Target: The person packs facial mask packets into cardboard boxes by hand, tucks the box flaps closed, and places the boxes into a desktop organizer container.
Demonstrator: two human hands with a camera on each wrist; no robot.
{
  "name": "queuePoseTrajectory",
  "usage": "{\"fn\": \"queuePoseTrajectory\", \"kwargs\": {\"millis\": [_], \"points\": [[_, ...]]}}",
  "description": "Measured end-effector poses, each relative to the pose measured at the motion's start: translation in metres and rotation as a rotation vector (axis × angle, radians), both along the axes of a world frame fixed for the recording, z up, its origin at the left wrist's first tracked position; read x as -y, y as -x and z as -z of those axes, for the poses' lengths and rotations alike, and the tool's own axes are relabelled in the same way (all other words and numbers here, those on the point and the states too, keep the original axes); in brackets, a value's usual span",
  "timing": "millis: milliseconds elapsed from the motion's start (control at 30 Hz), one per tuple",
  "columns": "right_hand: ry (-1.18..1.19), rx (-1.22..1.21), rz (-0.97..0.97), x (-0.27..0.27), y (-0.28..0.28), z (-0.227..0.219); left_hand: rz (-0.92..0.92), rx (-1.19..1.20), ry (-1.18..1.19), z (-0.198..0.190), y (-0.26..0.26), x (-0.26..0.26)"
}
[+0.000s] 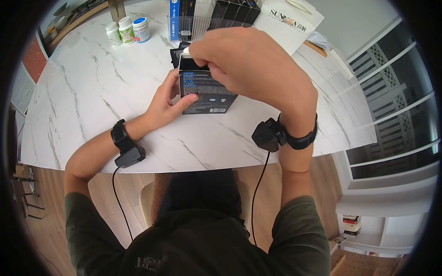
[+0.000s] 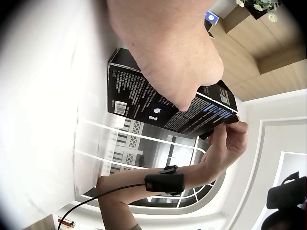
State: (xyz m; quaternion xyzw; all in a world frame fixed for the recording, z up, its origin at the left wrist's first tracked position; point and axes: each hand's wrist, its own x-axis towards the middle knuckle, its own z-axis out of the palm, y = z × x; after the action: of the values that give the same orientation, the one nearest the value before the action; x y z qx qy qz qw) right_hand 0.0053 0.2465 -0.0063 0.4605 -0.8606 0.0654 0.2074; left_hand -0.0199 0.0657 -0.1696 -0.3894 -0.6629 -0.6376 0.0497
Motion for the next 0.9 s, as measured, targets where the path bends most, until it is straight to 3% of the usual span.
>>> {"fn": "queuePoseTrajectory", "kwargs": {"millis": [233, 367, 533, 700, 767, 900], "points": [[-0.028, 0.172, -0.021, -0.008, 0.01, 0.0, -0.011, -0.024, 0.024, -0.001, -0.001, 0.0], [-0.017, 0.138, -0.07, -0.013, 0.015, 0.001, -0.008, -0.003, 0.034, -0.001, 0.0, 0.0], [0.111, 0.137, 0.021, -0.02, 0.013, -0.012, -0.005, -0.019, -0.022, 0.003, 0.002, -0.002], [0.163, 0.148, -0.012, -0.034, 0.042, 0.001, -0.015, -0.037, -0.052, 0.002, 0.0, -0.002], [0.121, 0.425, 0.187, -0.032, 0.045, 0.008, -0.016, -0.051, -0.057, 0.001, 0.001, -0.002], [-0.033, 0.604, 0.236, -0.026, 0.038, -0.006, -0.006, -0.06, -0.066, -0.001, -0.002, -0.002]]}}
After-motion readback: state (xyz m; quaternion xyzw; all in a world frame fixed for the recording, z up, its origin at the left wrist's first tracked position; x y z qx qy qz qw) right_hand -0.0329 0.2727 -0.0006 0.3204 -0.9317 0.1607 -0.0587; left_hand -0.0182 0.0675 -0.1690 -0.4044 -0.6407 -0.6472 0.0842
